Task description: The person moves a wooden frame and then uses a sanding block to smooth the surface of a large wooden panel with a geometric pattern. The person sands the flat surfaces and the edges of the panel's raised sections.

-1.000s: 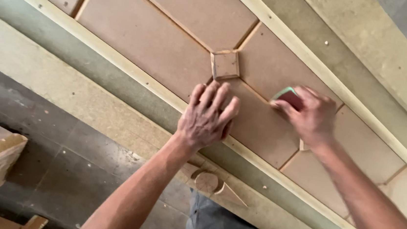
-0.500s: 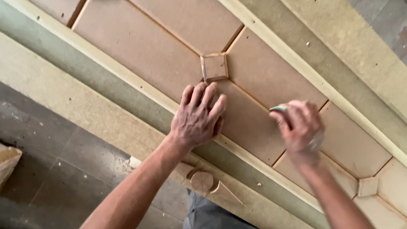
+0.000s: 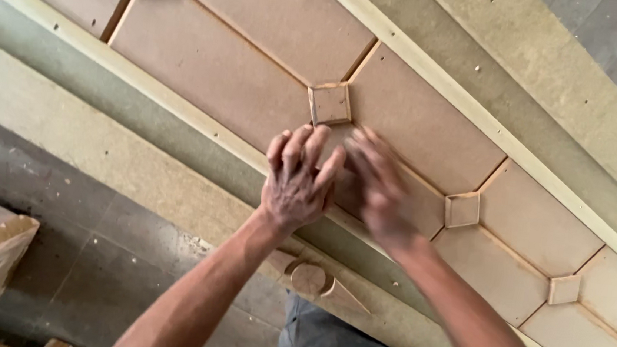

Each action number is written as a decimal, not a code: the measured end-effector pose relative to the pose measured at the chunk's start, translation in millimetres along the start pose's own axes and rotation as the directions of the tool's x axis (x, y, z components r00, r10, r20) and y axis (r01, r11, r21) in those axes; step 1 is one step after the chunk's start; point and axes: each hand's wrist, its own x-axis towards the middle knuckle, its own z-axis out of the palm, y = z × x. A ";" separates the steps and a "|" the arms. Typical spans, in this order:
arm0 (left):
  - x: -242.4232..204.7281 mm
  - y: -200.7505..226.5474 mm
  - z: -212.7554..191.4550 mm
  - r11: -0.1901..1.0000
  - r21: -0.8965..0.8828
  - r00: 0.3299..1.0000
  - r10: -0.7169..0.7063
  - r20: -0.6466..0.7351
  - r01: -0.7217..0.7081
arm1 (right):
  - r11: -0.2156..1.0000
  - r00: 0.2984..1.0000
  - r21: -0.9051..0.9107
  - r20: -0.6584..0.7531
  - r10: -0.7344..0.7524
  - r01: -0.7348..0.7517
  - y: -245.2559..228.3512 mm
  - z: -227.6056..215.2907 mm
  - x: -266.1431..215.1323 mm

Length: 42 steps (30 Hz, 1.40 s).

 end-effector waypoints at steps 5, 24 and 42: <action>5.0 -1.9 -1.5 0.992 -0.107 0.998 -0.065 -0.012 0.063 | 0.993 0.986 -0.115 0.164 0.003 0.017 -1.7 -17.3 0.6; 6.2 -0.2 -5.2 0.997 -0.072 0.996 0.027 0.088 -0.020 | 0.992 0.991 -0.108 0.118 0.070 -0.057 14.4 -63.2 -62.4; 1.6 -1.1 -0.9 0.999 -0.045 0.998 0.013 0.068 -0.010 | 0.953 0.992 0.302 -0.105 0.074 -0.039 8.9 -20.5 -34.3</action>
